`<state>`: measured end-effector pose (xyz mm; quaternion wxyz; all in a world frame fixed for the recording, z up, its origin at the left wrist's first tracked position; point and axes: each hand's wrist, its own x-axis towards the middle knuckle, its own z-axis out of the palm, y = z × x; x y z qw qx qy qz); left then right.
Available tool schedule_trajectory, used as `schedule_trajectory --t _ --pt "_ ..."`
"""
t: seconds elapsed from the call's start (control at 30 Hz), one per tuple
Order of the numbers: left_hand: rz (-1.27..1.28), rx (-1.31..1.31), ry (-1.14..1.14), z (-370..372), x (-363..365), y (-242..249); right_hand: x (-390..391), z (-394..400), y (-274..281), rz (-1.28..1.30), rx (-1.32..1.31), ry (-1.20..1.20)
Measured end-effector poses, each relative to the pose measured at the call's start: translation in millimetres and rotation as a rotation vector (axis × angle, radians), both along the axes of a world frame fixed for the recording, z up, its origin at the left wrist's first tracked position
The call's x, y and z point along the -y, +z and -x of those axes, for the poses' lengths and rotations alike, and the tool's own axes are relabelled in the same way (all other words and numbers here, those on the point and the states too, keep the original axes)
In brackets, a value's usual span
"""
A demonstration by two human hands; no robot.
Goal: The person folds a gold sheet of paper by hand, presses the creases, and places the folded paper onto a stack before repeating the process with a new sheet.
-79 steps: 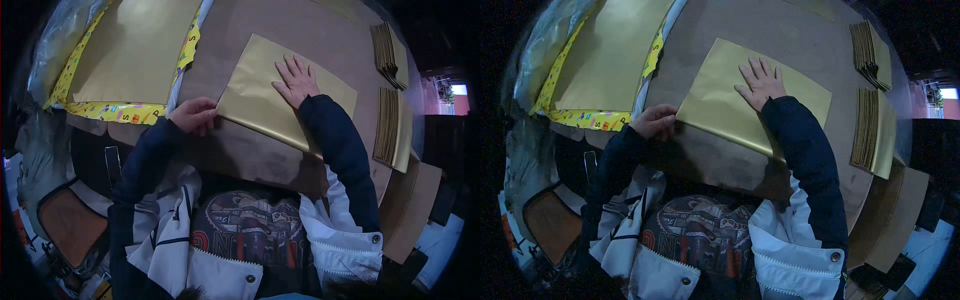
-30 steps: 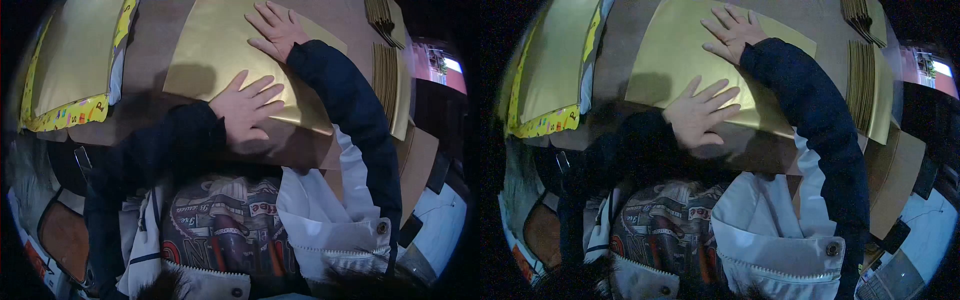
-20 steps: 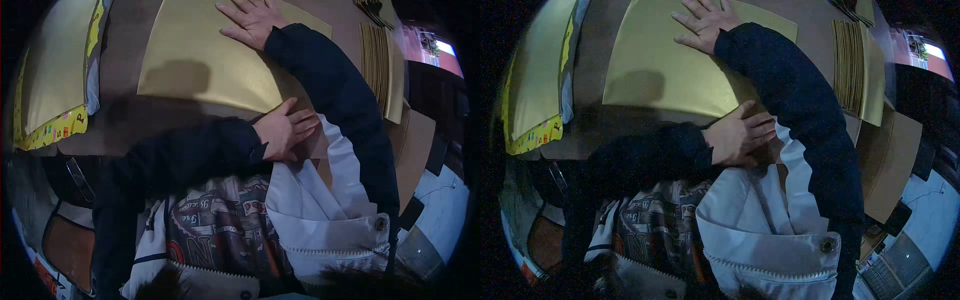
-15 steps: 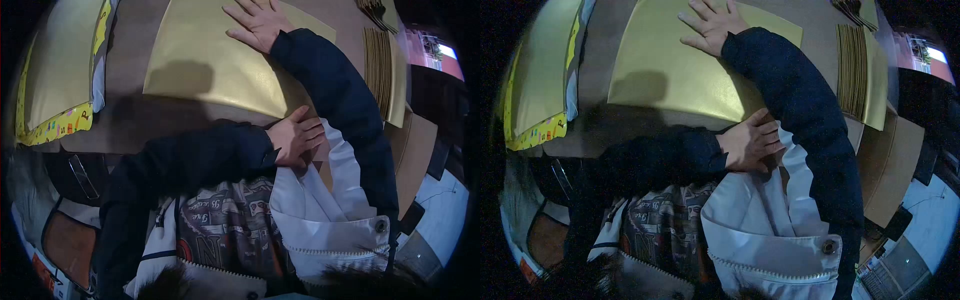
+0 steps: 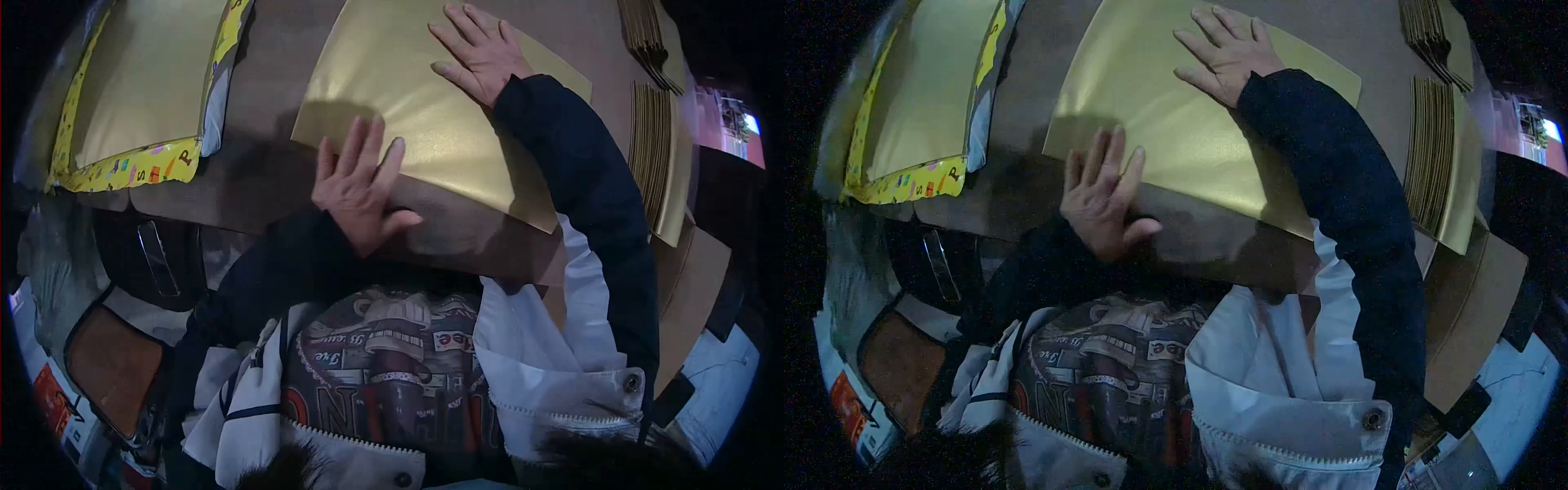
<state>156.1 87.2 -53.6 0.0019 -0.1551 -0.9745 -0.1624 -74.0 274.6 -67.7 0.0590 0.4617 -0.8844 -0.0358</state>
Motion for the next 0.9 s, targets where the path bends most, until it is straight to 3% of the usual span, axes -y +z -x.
schedule_trajectory --t 0.13,0.3,0.43,0.5,0.67,0.7,0.9 --pt "0.170 0.066 0.199 -15 40 5 -2 1 2 0.010 -0.006 -0.005" --pt "0.270 0.107 0.220 -14 50 16 0 0 6 -0.050 0.029 -0.039" --pt "0.213 0.087 0.055 -10 15 22 -1 1 1 -0.018 0.057 -0.042" --pt "0.178 0.166 -0.134 -5 -14 28 1 1 -2 -0.060 0.017 -0.051" --pt "0.014 0.079 -0.377 10 -78 10 2 -1 0 -0.059 0.026 -0.068" --pt "0.083 0.061 -0.449 13 -88 14 2 -1 0 -0.065 0.032 -0.073" --pt "-0.122 0.031 -0.600 24 -127 11 3 -3 2 -0.047 0.058 -0.084"
